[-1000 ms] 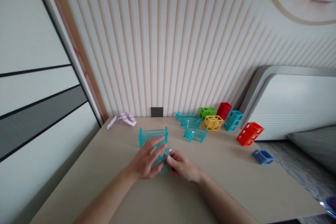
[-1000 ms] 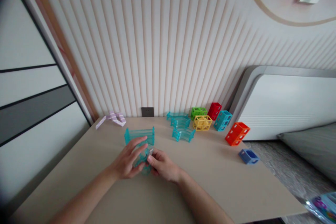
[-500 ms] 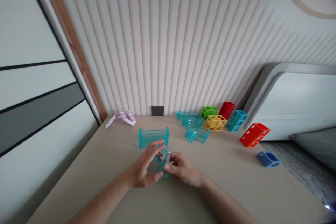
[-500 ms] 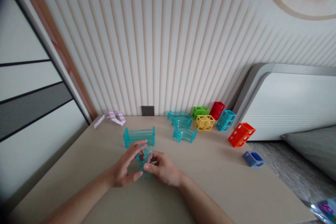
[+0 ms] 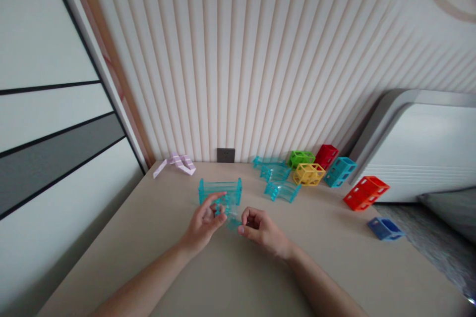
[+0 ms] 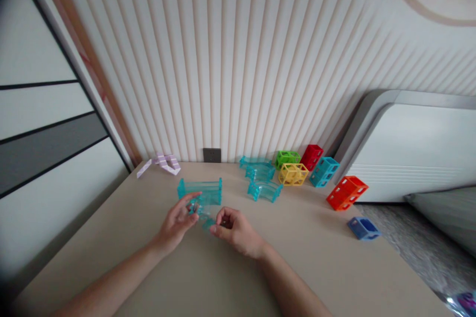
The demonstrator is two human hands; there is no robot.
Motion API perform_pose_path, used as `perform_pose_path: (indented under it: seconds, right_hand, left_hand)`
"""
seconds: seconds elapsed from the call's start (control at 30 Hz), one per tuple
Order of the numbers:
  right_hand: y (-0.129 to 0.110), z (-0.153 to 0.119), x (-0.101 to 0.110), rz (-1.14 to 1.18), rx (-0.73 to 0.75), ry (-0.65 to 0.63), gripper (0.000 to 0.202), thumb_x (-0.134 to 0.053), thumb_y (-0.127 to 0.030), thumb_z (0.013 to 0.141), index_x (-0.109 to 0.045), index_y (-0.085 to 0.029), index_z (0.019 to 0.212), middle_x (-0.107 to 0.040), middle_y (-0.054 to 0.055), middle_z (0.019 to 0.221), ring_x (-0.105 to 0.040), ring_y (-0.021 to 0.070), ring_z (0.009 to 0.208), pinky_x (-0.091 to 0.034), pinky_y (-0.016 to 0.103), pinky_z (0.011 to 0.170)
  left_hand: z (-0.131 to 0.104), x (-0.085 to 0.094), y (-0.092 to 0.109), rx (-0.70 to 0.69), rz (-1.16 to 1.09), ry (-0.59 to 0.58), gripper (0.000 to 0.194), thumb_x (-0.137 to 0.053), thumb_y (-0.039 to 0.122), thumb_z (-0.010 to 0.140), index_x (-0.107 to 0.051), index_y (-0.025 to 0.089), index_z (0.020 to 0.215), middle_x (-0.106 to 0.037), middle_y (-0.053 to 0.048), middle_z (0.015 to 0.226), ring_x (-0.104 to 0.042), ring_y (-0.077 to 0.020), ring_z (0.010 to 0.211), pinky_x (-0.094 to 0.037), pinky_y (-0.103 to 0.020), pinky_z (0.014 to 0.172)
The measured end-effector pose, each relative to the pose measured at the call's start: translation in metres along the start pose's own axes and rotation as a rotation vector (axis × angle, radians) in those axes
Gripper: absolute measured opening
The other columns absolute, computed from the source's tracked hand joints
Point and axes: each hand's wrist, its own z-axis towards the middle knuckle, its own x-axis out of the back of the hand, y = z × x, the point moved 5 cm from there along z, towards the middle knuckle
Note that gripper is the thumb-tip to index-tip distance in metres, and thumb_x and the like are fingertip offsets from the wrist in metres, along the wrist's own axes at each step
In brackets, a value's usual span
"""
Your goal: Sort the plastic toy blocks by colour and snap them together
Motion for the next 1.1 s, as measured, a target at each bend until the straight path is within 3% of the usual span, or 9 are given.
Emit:
perform_pose_path:
  seconds: [0.1,0.23,0.33,0.43,0.53,0.8,0.97,1.1]
  right_hand:
    - [-0.006,0.001,0.017,-0.003,0.131,0.2,0.041,-0.076,-0.056,0.079,-0.055,-0.021,0.086,-0.047,-0.005,0.068,-0.038,0.0103,0.058,-0.031,0.023,0.053]
    - [-0.013,-0.008,0.028,-0.141,0.364,0.392,0.026,-0.068,-0.046,0.089,-0.061,-0.024,0.1,-0.06,0.001,0.082,-0.053,0.0159,0.072,-0.045,0.028,0.067]
    - [-0.017,-0.016,0.016,-0.347,0.511,0.342,0.017,-0.064,-0.035,0.094,-0.064,-0.025,0.108,-0.066,0.004,0.089,-0.058,0.0179,0.078,-0.049,0.032,0.075]
    - [-0.018,-0.018,-0.001,-0.512,0.579,0.209,0.023,-0.06,-0.028,0.097,-0.064,-0.025,0.119,-0.068,0.006,0.093,-0.061,0.0185,0.081,-0.051,0.033,0.075]
    - [-0.017,-0.016,-0.009,-0.587,0.581,0.116,0.028,-0.055,-0.025,0.099,-0.063,-0.025,0.126,-0.068,0.009,0.101,-0.063,0.0199,0.09,-0.053,0.034,0.079]
    - [-0.02,-0.015,-0.007,-0.578,0.54,0.073,0.03,-0.051,-0.024,0.102,-0.062,-0.025,0.129,-0.067,0.011,0.111,-0.063,0.0214,0.102,-0.054,0.036,0.088]
    - [-0.029,-0.016,-0.004,-0.567,0.628,0.08,0.03,-0.049,-0.019,0.102,-0.062,-0.027,0.127,-0.067,0.009,0.111,-0.063,0.0205,0.105,-0.053,0.035,0.09]
    - [-0.03,-0.016,-0.003,-0.567,0.645,0.058,0.034,-0.048,-0.014,0.102,-0.061,-0.029,0.129,-0.065,0.009,0.114,-0.062,0.0197,0.107,-0.053,0.034,0.091]
  left_hand:
    - [0.002,0.007,0.001,0.034,-0.026,0.094,0.066,-0.078,0.054,0.075,-0.055,0.021,0.127,-0.062,0.0,0.082,-0.06,-0.0159,0.077,-0.049,-0.025,0.069]
    - [0.004,0.004,-0.003,0.12,-0.077,-0.004,0.06,-0.083,0.048,0.071,-0.055,0.022,0.117,-0.064,0.001,0.081,-0.061,-0.0153,0.076,-0.049,-0.026,0.071]
    - [0.002,-0.004,-0.008,0.166,-0.134,-0.093,0.059,-0.085,0.044,0.07,-0.054,0.022,0.115,-0.067,0.0,0.086,-0.063,-0.0162,0.08,-0.049,-0.027,0.072]
    - [-0.001,-0.013,-0.014,0.175,-0.163,-0.135,0.058,-0.087,0.04,0.067,-0.055,0.023,0.112,-0.069,-0.001,0.09,-0.065,-0.0188,0.088,-0.049,-0.029,0.078]
    - [-0.003,-0.019,-0.02,0.217,-0.202,-0.146,0.06,-0.089,0.037,0.065,-0.054,0.023,0.111,-0.071,-0.002,0.094,-0.066,-0.02,0.092,-0.05,-0.03,0.081]
    - [-0.004,-0.021,-0.019,0.257,-0.399,-0.149,0.057,-0.09,0.029,0.065,-0.058,0.024,0.111,-0.069,-0.004,0.113,-0.063,-0.0213,0.111,-0.047,-0.034,0.097]
    - [-0.007,-0.022,-0.016,0.252,-0.513,-0.155,0.056,-0.087,0.033,0.072,-0.059,0.023,0.12,-0.067,-0.007,0.12,-0.062,-0.0204,0.11,-0.05,-0.03,0.086]
    - [-0.005,-0.021,-0.014,0.25,-0.526,-0.13,0.045,-0.083,0.036,0.077,-0.065,0.02,0.116,-0.069,-0.008,0.112,-0.063,-0.0189,0.099,-0.05,-0.028,0.077]
